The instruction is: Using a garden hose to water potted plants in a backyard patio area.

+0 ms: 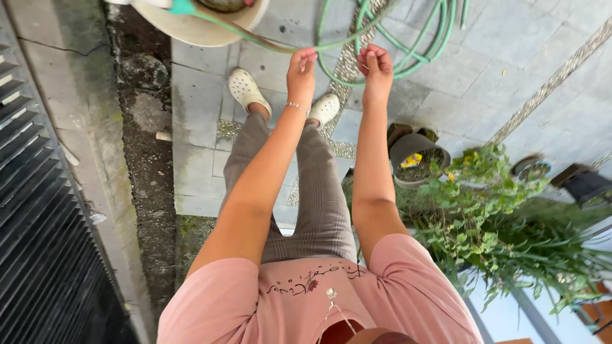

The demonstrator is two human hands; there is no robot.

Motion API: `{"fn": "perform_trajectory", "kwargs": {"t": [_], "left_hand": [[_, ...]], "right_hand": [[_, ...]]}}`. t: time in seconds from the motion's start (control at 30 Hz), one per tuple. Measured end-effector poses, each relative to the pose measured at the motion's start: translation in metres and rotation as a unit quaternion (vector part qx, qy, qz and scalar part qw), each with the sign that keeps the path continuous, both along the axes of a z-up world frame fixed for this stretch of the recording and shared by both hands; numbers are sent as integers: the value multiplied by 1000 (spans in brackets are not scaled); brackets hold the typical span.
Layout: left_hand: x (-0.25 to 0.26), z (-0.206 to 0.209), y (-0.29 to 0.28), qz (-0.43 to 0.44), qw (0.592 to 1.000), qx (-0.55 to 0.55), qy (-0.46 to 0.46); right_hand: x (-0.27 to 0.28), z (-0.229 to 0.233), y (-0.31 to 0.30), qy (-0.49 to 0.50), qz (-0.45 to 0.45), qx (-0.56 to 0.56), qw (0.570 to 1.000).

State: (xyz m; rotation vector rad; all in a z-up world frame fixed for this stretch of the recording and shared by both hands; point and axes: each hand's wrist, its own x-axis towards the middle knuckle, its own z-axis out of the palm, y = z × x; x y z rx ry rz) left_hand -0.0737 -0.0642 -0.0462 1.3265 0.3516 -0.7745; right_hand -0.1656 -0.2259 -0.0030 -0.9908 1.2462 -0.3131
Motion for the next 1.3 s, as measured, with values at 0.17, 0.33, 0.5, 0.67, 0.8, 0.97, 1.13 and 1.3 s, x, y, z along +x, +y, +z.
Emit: {"fn": "perform_trajectory", "kwargs": {"t": [0.17, 0.33, 0.5, 0.67, 0.8, 0.97, 1.13, 1.3], "left_hand": [[-63, -71, -65, -59, 998, 16, -35], [-60, -57, -120, -164, 975, 136, 59], [-83, -229, -122, -267, 943, 167, -108], [-41, -270, -136, -374, 822, 337, -265], [-16, -302, -144, -327, 820, 429, -190], [-15, -318, -158, -352, 770, 465, -257], [-51, -340, -188, -565, 730, 293, -250], [-90, -307, -201, -614, 701, 321, -169]], "right_hand": [[-69, -34, -47, 36, -81, 20, 996], [-94, -113, -72, 14, -99, 52, 994], [-109, -261, -106, 57, -63, 55, 995], [-125, -397, -118, 152, -13, 38, 988], [-128, -471, -115, 233, 32, -85, 968], [-81, -361, -131, 503, -16, -251, 827], [-124, -379, -154, 572, -86, -412, 704], [-162, -440, -159, 529, -59, -246, 810]]}}
